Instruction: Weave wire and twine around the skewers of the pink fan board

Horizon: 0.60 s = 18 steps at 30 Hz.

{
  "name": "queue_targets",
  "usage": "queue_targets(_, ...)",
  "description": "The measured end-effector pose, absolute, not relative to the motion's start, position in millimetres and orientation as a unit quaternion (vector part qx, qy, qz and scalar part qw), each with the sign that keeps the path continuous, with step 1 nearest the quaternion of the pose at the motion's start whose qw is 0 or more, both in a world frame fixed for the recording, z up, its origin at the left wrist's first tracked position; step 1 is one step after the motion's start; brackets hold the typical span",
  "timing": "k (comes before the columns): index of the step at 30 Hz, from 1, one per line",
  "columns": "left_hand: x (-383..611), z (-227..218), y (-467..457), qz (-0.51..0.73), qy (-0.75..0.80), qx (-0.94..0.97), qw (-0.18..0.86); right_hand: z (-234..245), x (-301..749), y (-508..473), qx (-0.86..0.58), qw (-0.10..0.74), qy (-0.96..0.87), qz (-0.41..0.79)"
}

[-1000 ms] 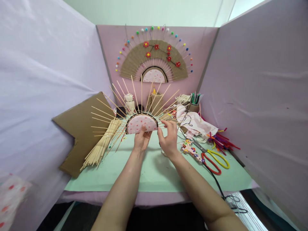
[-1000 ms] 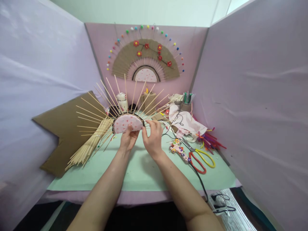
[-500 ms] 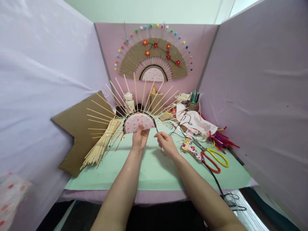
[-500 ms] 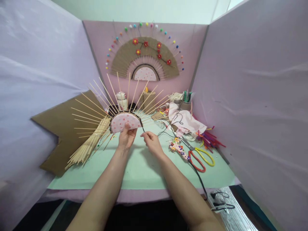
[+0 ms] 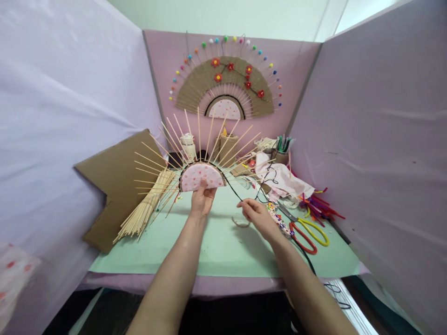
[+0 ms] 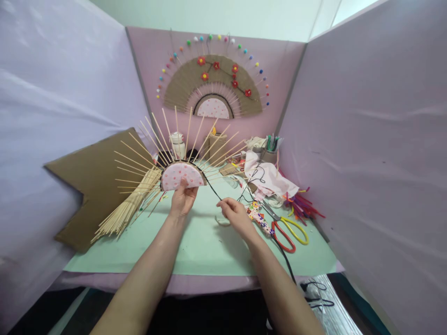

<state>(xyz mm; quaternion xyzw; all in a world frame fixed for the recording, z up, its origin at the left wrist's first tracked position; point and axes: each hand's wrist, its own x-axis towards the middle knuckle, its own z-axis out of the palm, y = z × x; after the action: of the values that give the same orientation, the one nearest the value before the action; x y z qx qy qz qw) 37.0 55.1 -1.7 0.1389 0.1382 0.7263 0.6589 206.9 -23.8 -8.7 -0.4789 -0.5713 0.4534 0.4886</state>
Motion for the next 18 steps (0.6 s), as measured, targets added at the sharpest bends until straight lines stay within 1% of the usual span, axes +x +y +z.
queue_targets(5,35,-2,57,0.727,0.132,0.13,0.661,7,255,-33,-0.524,0.505,-0.556,0.402)
queue_targets(10,35,-1,55,0.722,0.134,0.138,0.664,26,294,-36,-0.516,0.534,-0.574,0.345)
queue_targets(14,35,-1,56,0.722,0.13,0.144,0.664,58,302,-39,-0.499,0.573,-0.575,0.303)
queue_targets(18,35,-1,56,0.72,0.13,0.149,0.666,92,298,-33,-0.507,0.582,-0.591,0.236)
